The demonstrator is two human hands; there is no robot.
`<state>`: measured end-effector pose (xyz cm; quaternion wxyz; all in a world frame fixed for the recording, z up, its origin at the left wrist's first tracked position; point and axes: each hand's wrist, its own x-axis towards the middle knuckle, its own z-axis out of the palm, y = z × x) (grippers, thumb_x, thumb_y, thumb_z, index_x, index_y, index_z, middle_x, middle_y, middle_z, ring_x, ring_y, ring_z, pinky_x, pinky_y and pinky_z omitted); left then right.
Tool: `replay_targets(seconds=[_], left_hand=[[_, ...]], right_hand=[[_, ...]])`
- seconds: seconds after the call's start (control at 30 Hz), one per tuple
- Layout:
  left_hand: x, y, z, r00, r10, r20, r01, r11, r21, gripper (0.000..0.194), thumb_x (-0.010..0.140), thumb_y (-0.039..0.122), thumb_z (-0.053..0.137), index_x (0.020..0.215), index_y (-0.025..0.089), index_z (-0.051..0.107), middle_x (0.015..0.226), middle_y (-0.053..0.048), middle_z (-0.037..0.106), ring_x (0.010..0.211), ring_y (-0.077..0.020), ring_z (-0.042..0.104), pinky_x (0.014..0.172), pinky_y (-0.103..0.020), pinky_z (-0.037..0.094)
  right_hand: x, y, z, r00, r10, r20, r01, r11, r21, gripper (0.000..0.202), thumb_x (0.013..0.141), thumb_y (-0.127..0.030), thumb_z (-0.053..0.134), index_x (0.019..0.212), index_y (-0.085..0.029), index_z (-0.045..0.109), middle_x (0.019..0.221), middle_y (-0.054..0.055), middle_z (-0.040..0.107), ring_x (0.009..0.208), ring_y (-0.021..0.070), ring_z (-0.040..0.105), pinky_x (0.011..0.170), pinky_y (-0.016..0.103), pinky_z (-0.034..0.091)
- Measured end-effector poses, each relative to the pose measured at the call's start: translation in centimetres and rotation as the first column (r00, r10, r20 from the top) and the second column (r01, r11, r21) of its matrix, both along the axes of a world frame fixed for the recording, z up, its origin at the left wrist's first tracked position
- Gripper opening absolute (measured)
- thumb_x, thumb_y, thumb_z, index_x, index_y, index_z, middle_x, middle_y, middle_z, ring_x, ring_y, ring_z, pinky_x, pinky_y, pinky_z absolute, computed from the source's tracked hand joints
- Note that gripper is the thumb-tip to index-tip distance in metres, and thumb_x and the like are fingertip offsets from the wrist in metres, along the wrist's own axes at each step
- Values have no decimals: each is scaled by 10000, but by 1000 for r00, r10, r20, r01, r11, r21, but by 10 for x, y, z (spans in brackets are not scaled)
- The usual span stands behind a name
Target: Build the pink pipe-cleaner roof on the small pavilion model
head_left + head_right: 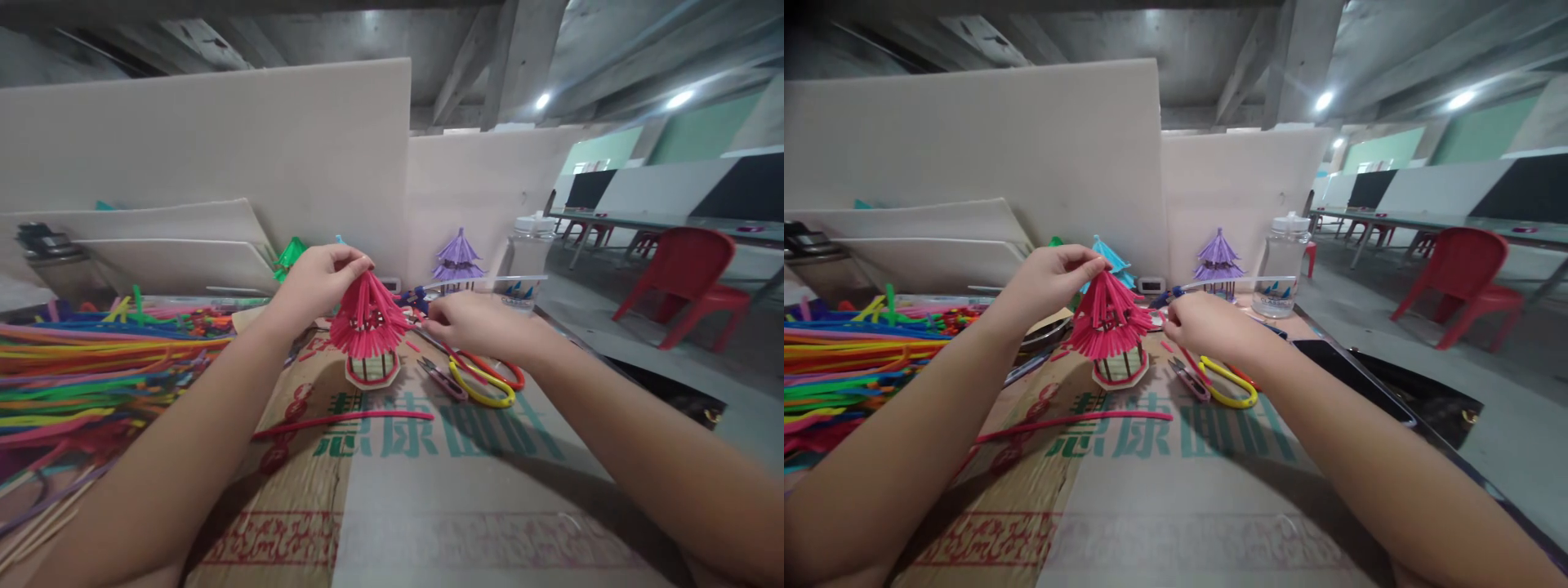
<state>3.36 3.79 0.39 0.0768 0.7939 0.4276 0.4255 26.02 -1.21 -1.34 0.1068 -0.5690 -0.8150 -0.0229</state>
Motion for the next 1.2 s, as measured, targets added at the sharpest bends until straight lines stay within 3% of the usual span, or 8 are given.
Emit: replay_targets(seconds=[0.07, 0.13, 0.3, 0.5, 0.73, 0.93, 1.07, 1.2], left_hand=[[-3, 1, 0, 1000, 21, 11, -21, 1000, -6, 362, 879, 475, 558, 859, 170, 752, 747, -41, 708, 678, -172, 579, 596, -249, 408], [-5, 1, 0, 999, 27, 21, -26, 999, -30, 353, 874, 490, 561, 847, 191, 747, 729, -37, 699, 636, -170, 568, 570, -257, 394], [-14, 4, 6, 1000, 30, 5, -29, 995, -97, 344, 857, 492, 557, 840, 207, 748, 615, -23, 642, 524, -159, 517, 531, -270, 364], [-25, 6, 10, 995, 96, 33, -91, 988, -127, 347, 851, 481, 549, 901, 207, 756, 675, -30, 671, 522, -150, 524, 509, -251, 359], [-17, 2, 11, 999, 33, -16, -35, 997, -73, 319, 868, 413, 546, 869, 177, 762, 641, -20, 657, 544, -134, 505, 545, -243, 366], [-19, 7, 8, 999, -45, -3, 44, 994, -103, 347, 883, 441, 534, 871, 167, 748, 646, -21, 643, 536, -134, 499, 512, -248, 345], [-19, 10, 5, 997, -76, 18, 77, 993, -93, 343, 883, 433, 536, 845, 159, 739, 674, -26, 663, 555, -137, 516, 532, -254, 357], [-19, 10, 6, 997, -75, 16, 76, 996, -46, 346, 895, 411, 530, 856, 143, 745, 725, -28, 695, 621, -145, 556, 593, -255, 384]], right_hand=[[10, 12, -7, 998, 55, -36, -60, 983, -174, 350, 920, -421, 547, 654, -204, 619, 613, 16, 636, 519, 134, 498, 508, 284, 260], [21, 28, -16, 995, 37, -97, -60, 969, -240, 380, 914, -502, 561, 687, -211, 652, 652, 22, 678, 563, 152, 562, 519, 279, 309], [52, 70, -45, 957, -230, -176, 226, 973, -45, 343, 915, -469, 600, 948, -150, 722, 911, 125, 752, 830, 238, 676, 664, 289, 424], [63, 118, -77, 928, -230, -292, 224, 973, -54, 501, 951, -385, 590, 1339, -67, 590, 1358, 205, 625, 1199, 281, 614, 937, 304, 461], [34, 158, -91, 907, -206, -367, 146, 972, -185, 382, 946, -386, 642, 1249, -155, 617, 1235, 89, 650, 1060, 237, 652, 906, 440, 552], [22, 149, -86, 839, -233, -492, 162, 970, -184, 317, 943, -352, 645, 1171, -132, 648, 1136, 98, 685, 979, 226, 678, 842, 391, 572], [25, 123, -64, 744, -183, -643, 119, 983, -142, 264, 891, -302, 657, 1032, -80, 685, 872, 146, 753, 771, 226, 729, 697, 304, 577], [22, 90, -42, 631, -61, -773, 65, 998, -26, 273, 908, -276, 557, 1103, -112, 654, 842, 123, 754, 786, 210, 739, 726, 298, 594]])
